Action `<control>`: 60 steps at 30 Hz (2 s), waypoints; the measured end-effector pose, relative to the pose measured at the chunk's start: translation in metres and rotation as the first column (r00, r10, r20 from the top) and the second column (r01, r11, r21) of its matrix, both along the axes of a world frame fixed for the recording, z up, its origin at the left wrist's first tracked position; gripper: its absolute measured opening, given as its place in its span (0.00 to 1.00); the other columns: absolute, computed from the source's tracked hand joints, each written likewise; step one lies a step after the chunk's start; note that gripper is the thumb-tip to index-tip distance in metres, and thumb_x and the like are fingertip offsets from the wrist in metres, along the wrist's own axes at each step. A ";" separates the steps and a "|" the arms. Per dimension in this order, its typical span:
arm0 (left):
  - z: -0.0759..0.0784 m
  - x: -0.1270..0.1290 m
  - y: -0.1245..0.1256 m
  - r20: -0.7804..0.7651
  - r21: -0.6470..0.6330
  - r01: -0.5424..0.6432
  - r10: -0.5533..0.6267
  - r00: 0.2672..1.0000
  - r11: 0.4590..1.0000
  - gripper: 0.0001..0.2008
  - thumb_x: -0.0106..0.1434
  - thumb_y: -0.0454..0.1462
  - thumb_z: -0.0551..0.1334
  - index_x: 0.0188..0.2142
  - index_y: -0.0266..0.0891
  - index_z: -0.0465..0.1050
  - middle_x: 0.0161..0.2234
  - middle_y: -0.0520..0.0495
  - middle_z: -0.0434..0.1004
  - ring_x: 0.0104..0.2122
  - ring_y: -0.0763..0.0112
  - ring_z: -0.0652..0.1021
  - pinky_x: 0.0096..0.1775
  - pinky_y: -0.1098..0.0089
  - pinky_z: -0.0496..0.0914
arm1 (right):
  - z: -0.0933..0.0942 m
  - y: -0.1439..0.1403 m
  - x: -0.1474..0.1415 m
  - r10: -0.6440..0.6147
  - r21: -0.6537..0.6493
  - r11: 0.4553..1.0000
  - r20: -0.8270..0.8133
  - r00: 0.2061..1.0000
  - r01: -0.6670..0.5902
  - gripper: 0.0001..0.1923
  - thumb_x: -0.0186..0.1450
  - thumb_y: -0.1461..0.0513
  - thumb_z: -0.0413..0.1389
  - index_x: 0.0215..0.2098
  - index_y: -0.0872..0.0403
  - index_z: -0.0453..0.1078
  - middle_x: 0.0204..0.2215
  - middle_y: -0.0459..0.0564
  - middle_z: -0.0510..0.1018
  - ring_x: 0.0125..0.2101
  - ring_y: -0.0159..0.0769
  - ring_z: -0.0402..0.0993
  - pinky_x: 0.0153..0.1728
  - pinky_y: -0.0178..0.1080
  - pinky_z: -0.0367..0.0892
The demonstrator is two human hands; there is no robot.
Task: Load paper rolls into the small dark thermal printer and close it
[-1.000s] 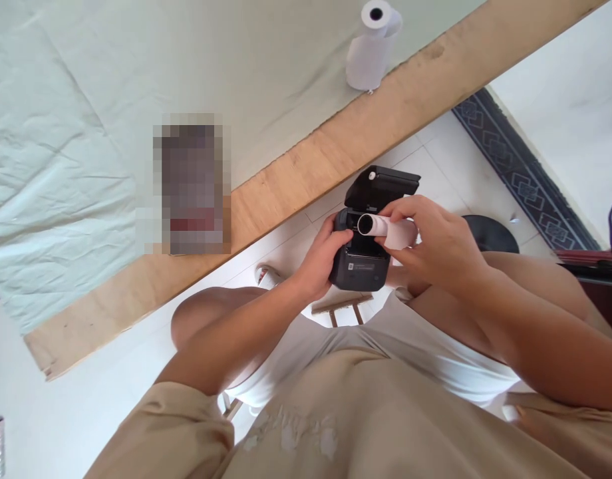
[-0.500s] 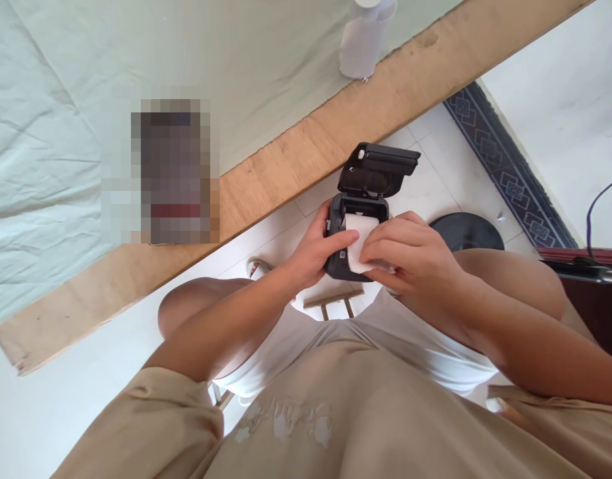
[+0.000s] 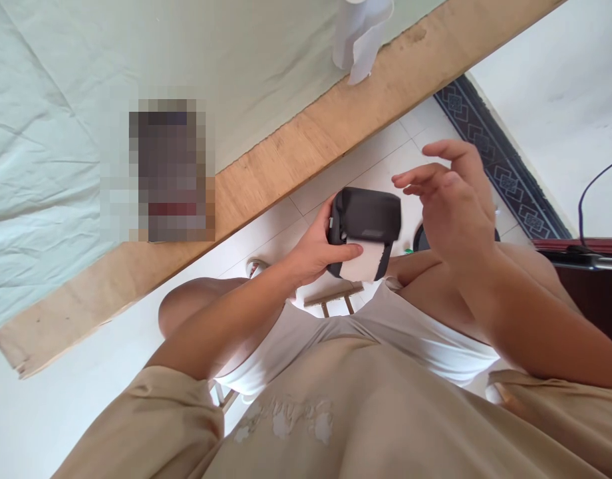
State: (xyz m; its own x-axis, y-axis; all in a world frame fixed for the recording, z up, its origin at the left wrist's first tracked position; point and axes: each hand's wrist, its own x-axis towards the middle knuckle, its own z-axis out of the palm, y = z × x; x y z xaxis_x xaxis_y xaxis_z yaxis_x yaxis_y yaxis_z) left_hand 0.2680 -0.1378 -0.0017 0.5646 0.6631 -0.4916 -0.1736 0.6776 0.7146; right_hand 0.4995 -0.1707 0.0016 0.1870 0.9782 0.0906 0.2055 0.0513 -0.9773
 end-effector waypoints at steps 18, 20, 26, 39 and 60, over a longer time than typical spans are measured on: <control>0.003 -0.013 0.003 0.050 -0.003 -0.084 0.084 0.995 0.997 0.43 0.49 0.48 0.86 0.62 0.51 0.75 0.49 0.47 0.86 0.50 0.52 0.87 0.51 0.59 0.80 | -0.009 -0.002 -0.029 0.328 -0.252 0.915 0.013 0.945 -0.314 0.39 0.67 0.43 0.67 0.70 0.43 0.61 0.54 0.52 0.80 0.42 0.39 0.83 0.39 0.41 0.84; 0.005 -0.011 0.004 0.077 -0.039 -0.119 0.121 0.990 0.992 0.40 0.51 0.48 0.84 0.61 0.49 0.77 0.50 0.47 0.86 0.53 0.50 0.87 0.52 0.59 0.80 | -0.007 -0.002 -0.029 0.293 -0.230 0.937 0.119 0.949 -0.261 0.39 0.66 0.44 0.67 0.70 0.44 0.63 0.57 0.54 0.79 0.48 0.42 0.83 0.46 0.46 0.84; 0.010 -0.003 0.008 0.061 -0.128 -0.204 0.213 0.975 0.971 0.22 0.69 0.51 0.74 0.57 0.46 0.82 0.53 0.45 0.89 0.58 0.52 0.86 0.56 0.60 0.81 | 0.000 -0.001 -0.019 0.244 -0.124 0.969 0.309 0.919 -0.216 0.37 0.66 0.45 0.66 0.69 0.45 0.68 0.66 0.57 0.76 0.60 0.51 0.79 0.64 0.58 0.77; 0.009 -0.002 0.011 0.006 -0.211 -0.227 0.234 0.972 0.951 0.13 0.76 0.45 0.69 0.52 0.41 0.83 0.45 0.46 0.90 0.50 0.59 0.88 0.50 0.66 0.81 | 0.006 0.000 -0.017 0.288 0.027 0.943 0.428 0.857 -0.331 0.36 0.64 0.46 0.70 0.66 0.48 0.73 0.65 0.59 0.78 0.64 0.54 0.77 0.64 0.56 0.78; -0.001 -0.006 -0.004 -0.049 -0.016 -0.062 0.061 0.997 0.998 0.31 0.65 0.51 0.78 0.63 0.49 0.77 0.62 0.45 0.82 0.69 0.47 0.76 0.66 0.55 0.73 | 0.014 -0.011 -0.034 0.312 -0.262 0.948 0.881 0.355 -0.183 0.12 0.75 0.55 0.57 0.44 0.47 0.84 0.43 0.46 0.90 0.28 0.34 0.75 0.27 0.37 0.46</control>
State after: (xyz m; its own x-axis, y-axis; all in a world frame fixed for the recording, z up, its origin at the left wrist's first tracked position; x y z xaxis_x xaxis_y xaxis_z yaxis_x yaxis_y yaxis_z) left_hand 0.2620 -0.1419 -0.0031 0.4987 0.6865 -0.5292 -0.1809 0.6795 0.7110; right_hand 0.4654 -0.1814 0.0160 -0.1958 0.9791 -0.0560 0.9595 0.1794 -0.2171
